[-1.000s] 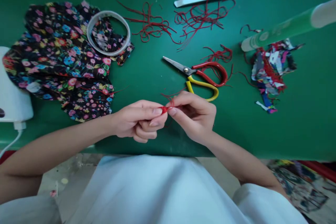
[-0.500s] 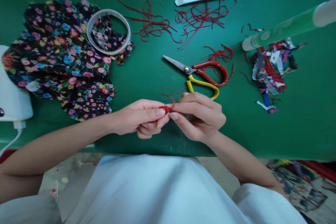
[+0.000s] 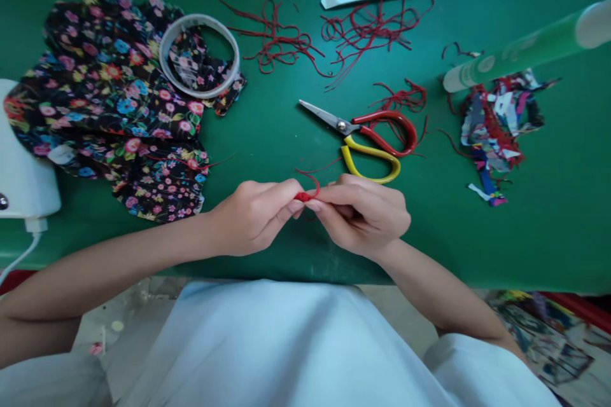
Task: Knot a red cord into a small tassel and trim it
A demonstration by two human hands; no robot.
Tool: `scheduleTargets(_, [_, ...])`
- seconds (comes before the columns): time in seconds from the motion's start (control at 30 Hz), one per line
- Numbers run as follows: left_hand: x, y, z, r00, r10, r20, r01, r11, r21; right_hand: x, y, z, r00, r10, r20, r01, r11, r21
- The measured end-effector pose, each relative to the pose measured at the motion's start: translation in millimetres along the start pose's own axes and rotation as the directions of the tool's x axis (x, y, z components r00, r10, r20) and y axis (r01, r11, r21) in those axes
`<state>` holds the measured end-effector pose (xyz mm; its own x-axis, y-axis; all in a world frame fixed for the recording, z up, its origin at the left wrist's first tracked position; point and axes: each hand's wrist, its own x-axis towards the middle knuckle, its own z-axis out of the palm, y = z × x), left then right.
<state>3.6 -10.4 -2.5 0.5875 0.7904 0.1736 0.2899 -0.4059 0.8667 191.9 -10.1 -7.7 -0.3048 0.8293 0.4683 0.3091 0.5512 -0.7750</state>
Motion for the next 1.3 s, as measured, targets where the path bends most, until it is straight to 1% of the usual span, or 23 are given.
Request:
scheduleTargets(0.07, [-1.3,-2.7,2.4,0.996,0.072,-0.042,-0.064,0.982,0.179,-1.6,-4.2,2.2,1.0,0.009,-0.008,-0.01,0.998,-0.061])
scheduleTargets(0.13, [-1.6,-4.4,4.2,0.992,0.109,-0.066,-0.085,0.954,0.288,-2.7,-7.2,4.6,0.999,0.03,-0.028,-0.033,0.994,-0.109])
scheduleTargets(0.23, [-0.9,-4.5,5.1,0.987,0.134,-0.084,-0.092,0.919,0.384,-3.1,-9.1,7.4,0.997,0.077,-0.031,-0.08,0.989,-0.12])
scheduleTargets(0.3, [-0.4,-3.6,4.6,0.988,0.132,-0.081,-0.087,0.905,0.417,-2.9,-9.5,8.3,0.995,0.101,-0.02,-0.103,0.99,-0.1])
scheduleTargets(0.5, [0.0,-1.7,2.0,0.993,0.108,-0.043,-0.081,0.909,0.409,-2.1,-10.3,10.9,0.982,0.184,-0.041,-0.185,0.982,-0.03])
scheduleTargets(0.63, [-0.1,-1.8,1.5,0.999,0.049,-0.018,-0.04,0.939,0.341,-3.2,-8.7,13.7,0.972,0.227,-0.055,-0.226,0.974,0.018])
scheduleTargets(0.73, [1.4,-2.0,0.3,1.0,0.02,-0.017,-0.013,0.943,0.333,-3.8,-7.1,15.0,0.97,0.233,-0.062,-0.233,0.972,0.01])
scheduleTargets(0.8, [3.2,-2.1,-1.0,1.0,0.003,-0.03,0.008,0.939,0.343,-3.8,-5.4,15.3,0.972,0.232,-0.045,-0.233,0.972,-0.017])
scheduleTargets(0.87, [5.3,-2.0,-2.7,0.998,-0.015,-0.053,0.032,0.941,0.338,-4.1,-2.9,15.1,0.974,0.226,0.01,-0.225,0.973,-0.056])
scheduleTargets(0.9, [6.4,-1.9,-3.6,0.998,-0.022,-0.063,0.042,0.943,0.329,-4.5,-1.3,14.8,0.976,0.211,0.047,-0.207,0.975,-0.085])
scheduleTargets(0.97, [8.4,-1.3,-5.6,0.997,-0.039,-0.072,0.059,0.948,0.313,-5.8,2.2,13.4,0.984,0.144,0.108,-0.126,0.979,-0.162])
scheduleTargets(1.03, [9.9,-0.6,-7.2,0.996,-0.056,-0.072,0.075,0.948,0.308,-7.0,4.9,11.1,0.988,0.036,0.149,0.006,0.962,-0.272])
scheduleTargets(1.07, [10.5,-0.3,-7.8,0.996,-0.061,-0.072,0.08,0.948,0.308,-7.1,5.7,9.8,0.984,-0.018,0.176,0.077,0.939,-0.335])
scheduleTargets(1.13, [10.9,0.0,-8.0,0.995,-0.074,-0.067,0.091,0.946,0.311,-6.1,5.9,6.8,0.965,-0.096,0.245,0.202,0.866,-0.457])
scheduleTargets(1.2, [10.5,0.1,-7.3,0.994,-0.097,-0.054,0.109,0.943,0.313,-3.2,4.7,3.8,0.938,-0.148,0.314,0.303,0.79,-0.533])
scheduleTargets(1.23, [10.2,0.1,-6.8,0.993,-0.11,-0.047,0.119,0.942,0.314,-1.5,4.0,2.4,0.925,-0.172,0.339,0.342,0.766,-0.545])
scheduleTargets(1.3, [9.4,0.3,-6.0,0.992,-0.126,-0.032,0.13,0.941,0.313,1.5,3.1,0.1,0.901,-0.224,0.371,0.404,0.747,-0.529])
